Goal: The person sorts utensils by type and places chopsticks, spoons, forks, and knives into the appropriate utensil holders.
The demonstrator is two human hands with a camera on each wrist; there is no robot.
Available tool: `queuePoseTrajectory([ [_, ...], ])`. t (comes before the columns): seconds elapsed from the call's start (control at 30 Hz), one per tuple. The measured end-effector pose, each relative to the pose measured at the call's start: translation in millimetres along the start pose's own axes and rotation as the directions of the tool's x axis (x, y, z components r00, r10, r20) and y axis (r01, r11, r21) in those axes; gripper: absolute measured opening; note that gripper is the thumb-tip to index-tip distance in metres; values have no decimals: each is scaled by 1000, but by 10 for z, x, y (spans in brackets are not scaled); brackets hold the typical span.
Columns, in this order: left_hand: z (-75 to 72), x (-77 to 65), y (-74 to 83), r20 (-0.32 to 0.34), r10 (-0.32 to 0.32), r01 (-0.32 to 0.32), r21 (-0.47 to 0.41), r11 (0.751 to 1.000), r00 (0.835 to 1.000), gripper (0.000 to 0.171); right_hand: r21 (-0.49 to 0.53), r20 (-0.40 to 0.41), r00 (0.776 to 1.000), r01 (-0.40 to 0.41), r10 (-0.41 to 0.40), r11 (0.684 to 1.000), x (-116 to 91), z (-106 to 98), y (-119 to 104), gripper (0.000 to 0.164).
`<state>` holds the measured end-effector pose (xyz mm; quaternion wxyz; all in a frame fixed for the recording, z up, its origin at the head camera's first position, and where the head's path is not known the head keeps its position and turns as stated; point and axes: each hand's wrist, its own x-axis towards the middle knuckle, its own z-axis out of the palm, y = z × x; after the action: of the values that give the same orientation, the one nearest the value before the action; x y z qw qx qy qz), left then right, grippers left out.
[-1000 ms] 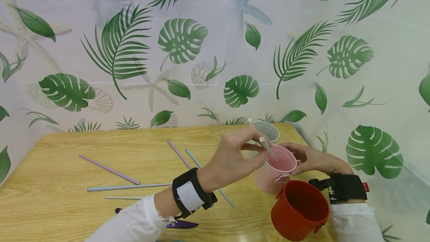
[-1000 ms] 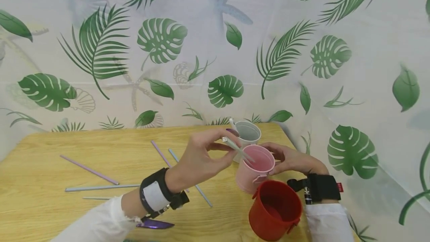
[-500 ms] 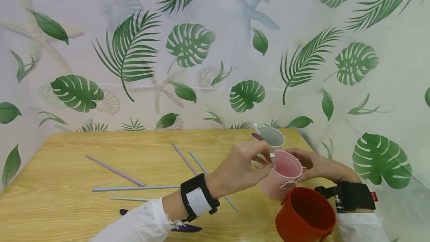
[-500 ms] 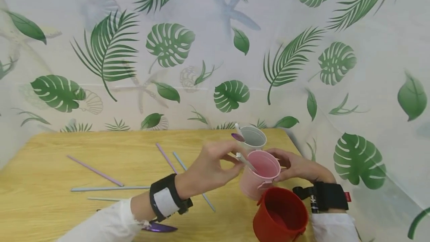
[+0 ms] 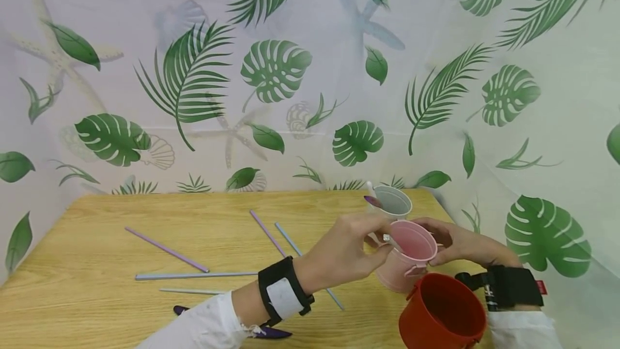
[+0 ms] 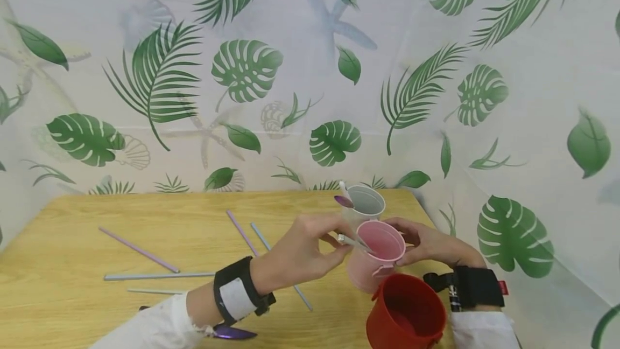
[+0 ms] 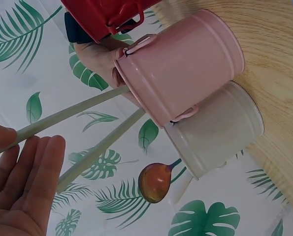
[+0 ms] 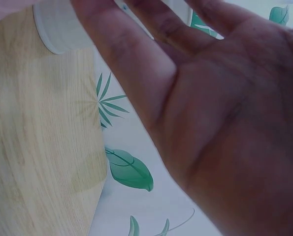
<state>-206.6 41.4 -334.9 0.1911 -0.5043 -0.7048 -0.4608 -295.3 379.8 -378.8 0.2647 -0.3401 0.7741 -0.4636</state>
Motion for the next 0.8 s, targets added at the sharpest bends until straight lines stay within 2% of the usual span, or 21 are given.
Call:
queuePoseTrajectory([
  [0.3,-10,-31,-35,12,-57,57,-19,998,998,23,-6,-6,1000,-23,23,1000,13,4,-40,79],
  [0.53,-11,-49,-50,27,-86,85,63,994,996,11,-15,-9,1000,-9,9,1000,4,7,-22,80],
  [0.8,-35,-62,-45,27,-89,87,66,994,996,10,-27,-23,1000,-13,13,1000,2,8,16,78],
])
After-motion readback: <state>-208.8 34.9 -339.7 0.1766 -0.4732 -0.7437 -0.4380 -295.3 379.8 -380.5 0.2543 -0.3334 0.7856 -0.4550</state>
